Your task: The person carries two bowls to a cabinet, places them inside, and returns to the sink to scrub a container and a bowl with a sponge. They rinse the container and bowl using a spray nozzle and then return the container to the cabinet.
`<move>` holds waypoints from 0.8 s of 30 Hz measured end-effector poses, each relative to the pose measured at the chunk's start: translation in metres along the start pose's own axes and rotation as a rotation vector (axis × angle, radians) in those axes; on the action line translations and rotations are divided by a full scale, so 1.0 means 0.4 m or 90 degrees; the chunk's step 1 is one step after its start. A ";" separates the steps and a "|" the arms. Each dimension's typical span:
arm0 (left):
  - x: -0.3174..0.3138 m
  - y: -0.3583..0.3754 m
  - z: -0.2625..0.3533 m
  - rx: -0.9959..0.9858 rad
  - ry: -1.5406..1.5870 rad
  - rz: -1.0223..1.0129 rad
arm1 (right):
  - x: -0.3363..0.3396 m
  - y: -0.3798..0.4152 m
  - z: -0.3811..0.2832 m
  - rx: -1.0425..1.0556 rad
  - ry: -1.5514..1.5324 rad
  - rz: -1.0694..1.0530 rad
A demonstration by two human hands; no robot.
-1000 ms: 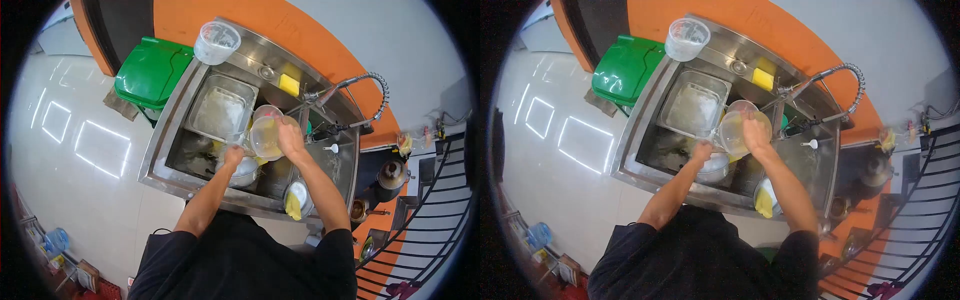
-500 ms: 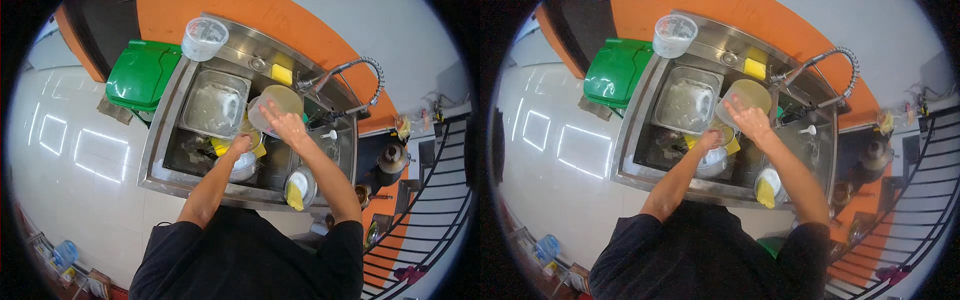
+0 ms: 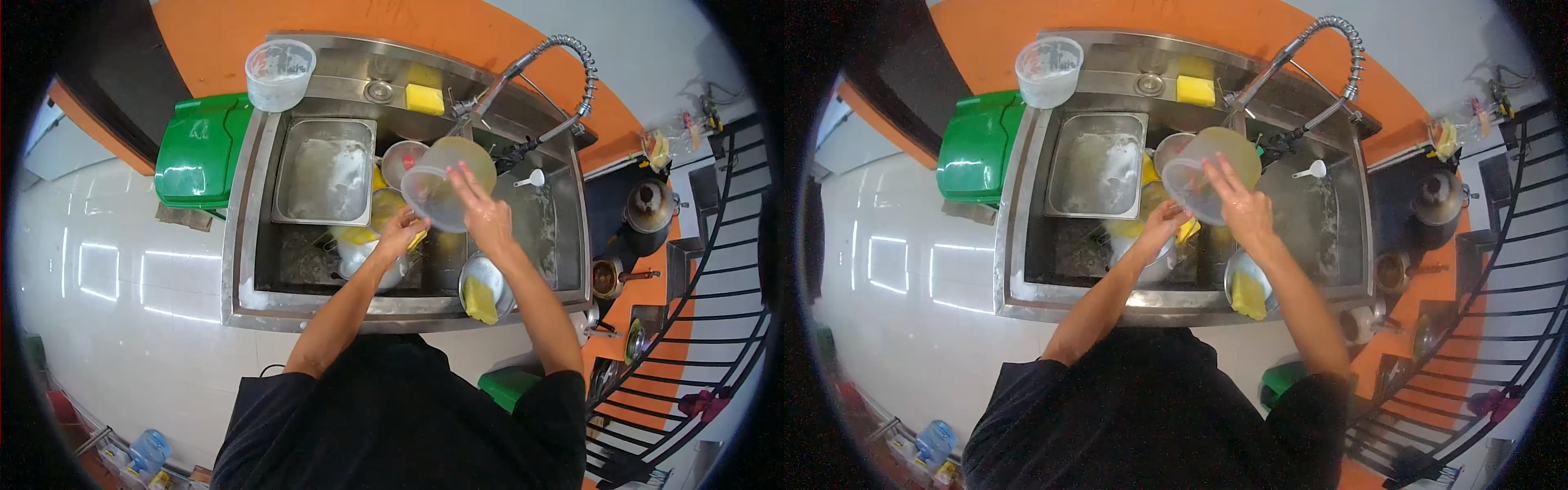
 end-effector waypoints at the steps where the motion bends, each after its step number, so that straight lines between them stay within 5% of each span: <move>1: -0.023 0.014 0.014 0.091 0.169 -0.050 | -0.018 0.017 0.011 -0.004 -0.001 0.005; 4: -0.050 0.037 0.008 0.105 0.396 -0.066 | -0.033 0.104 0.040 -0.088 -0.275 0.245; 7: -0.022 0.055 0.006 0.066 0.313 -0.010 | -0.068 0.225 0.031 -0.251 -0.609 0.115; 11: 0.044 0.089 0.043 0.040 0.169 0.007 | -0.106 0.433 0.080 -0.408 -0.349 -0.011; 13: 0.075 0.108 0.086 -0.189 0.057 0.079 | -0.207 0.545 0.081 -0.482 -0.274 -0.302; 18: 0.120 0.130 0.082 -0.265 -0.120 0.143 | -0.231 0.544 0.105 -0.502 -0.353 -0.214; 20: 0.155 0.129 0.051 -0.196 -0.065 0.189 | -0.235 0.532 0.111 -0.546 -0.370 -0.164; 22: 0.169 0.135 0.035 -0.152 -0.026 0.195 | -0.244 0.541 0.126 -0.586 -0.360 0.092; 24: 0.173 0.141 0.020 -0.103 0.015 0.197 | -0.270 0.539 0.103 -0.508 -0.328 0.072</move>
Point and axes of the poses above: each hand's wrist, its own y-axis away from the middle knuckle, its own x-axis out of the back of the hand, z = x × y, the point moved 5 cm from there along -y, towards the middle knuckle, and after that the axes turned 6 degrees about z, right-handed, at the moved point
